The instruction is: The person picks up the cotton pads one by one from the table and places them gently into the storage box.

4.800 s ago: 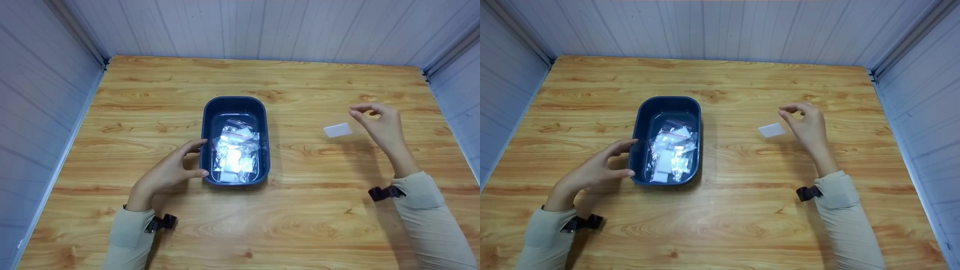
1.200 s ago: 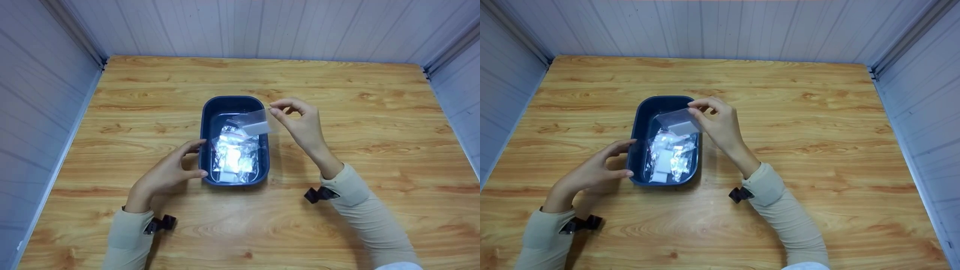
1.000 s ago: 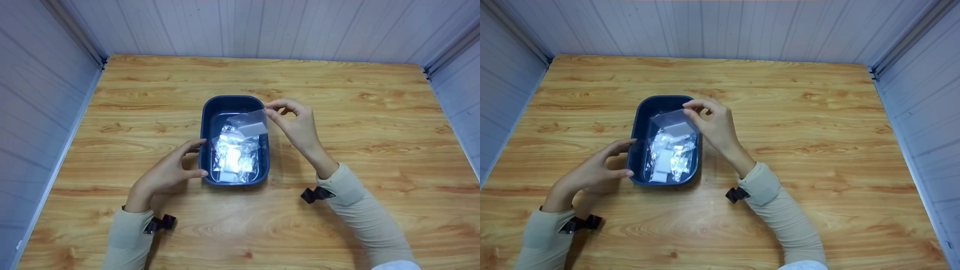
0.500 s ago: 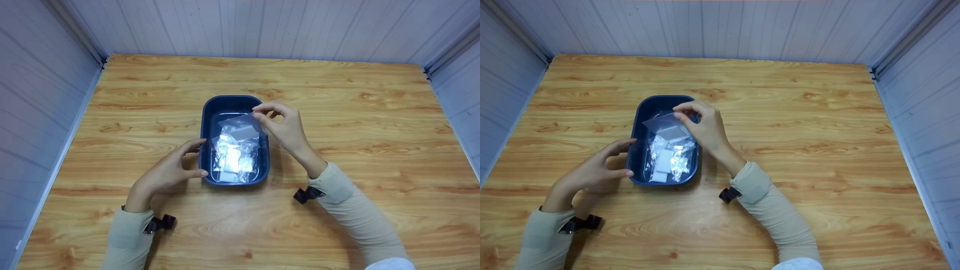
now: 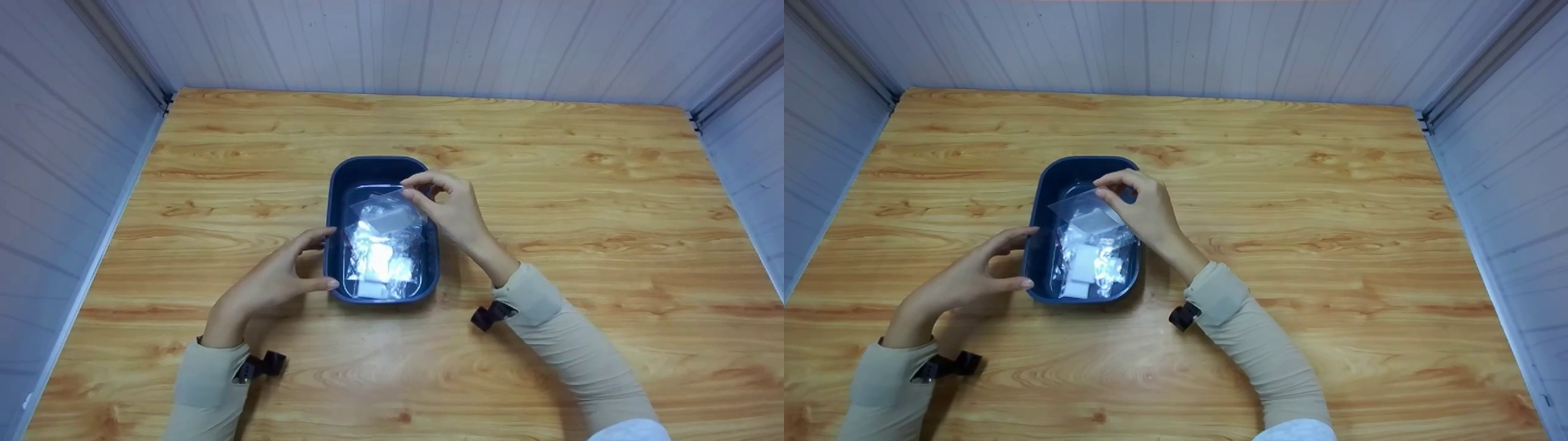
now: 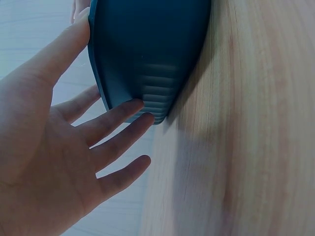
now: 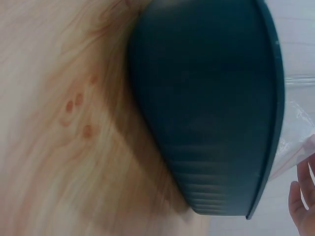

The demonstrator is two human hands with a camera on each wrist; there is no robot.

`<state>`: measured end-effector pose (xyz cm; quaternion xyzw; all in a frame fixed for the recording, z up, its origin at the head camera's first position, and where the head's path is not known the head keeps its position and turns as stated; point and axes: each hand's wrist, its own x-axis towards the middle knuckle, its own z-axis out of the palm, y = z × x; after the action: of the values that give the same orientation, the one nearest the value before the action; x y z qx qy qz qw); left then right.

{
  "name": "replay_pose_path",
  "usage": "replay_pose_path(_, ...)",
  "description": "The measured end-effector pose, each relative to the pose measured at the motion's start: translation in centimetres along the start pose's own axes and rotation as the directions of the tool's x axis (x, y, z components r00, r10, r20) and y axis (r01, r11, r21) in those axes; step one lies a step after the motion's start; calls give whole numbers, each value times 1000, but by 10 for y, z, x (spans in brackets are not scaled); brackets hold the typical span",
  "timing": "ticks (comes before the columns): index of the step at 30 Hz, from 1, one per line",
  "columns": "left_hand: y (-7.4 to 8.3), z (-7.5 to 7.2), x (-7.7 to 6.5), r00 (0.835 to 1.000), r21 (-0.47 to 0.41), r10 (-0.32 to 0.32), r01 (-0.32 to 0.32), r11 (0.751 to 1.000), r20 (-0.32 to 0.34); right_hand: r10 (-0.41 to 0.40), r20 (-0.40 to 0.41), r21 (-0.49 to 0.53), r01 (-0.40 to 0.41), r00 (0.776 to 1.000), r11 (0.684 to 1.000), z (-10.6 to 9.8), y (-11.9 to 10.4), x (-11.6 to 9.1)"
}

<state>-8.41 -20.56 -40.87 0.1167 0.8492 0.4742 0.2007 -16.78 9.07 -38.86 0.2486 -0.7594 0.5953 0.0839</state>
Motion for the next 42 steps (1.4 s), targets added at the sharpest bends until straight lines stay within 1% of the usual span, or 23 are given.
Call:
replay_pose_path(5, 0, 0, 0, 1000, -17, 19, -19, 1000, 2, 20, 10, 9, -20, 1000, 1000, 3, 6, 2)
replay_pose_path(8, 0, 0, 0, 1000, -8, 11, -11, 1000, -3, 33, 21, -3, -33, 999, 999, 5, 7, 4)
replay_pose_path(15, 0, 0, 0, 1000, 0, -14, 14, 1000, -5, 68, 47, -8, -68, 997, 998, 6, -17, 5)
replay_pose_path(20, 0, 0, 1, 1000, 6, -11, 11, 1000, -5, 83, 46, -1, -83, 995, 997, 8, -16, 7)
replay_pose_path(22, 0, 0, 1, 1000, 6, -8, 8, 1000, -5, 89, 48, 3, -90, 995, 996, 8, -14, 8)
replay_pose_path(29, -1, 0, 2, 1000, -4, 9, -9, 1000, -1, 79, 44, 6, -79, 996, 997, 9, 27, 12)
replay_pose_path(33, -1, -1, 1, 1000, -6, 22, -22, 1000, 0, 92, 24, 4, -92, 995, 996, 11, 29, 14)
replay_pose_path(42, 0, -1, 2, 1000, -10, 20, -20, 1000, 1, 53, 4, -7, -53, 999, 999, 11, 32, 18)
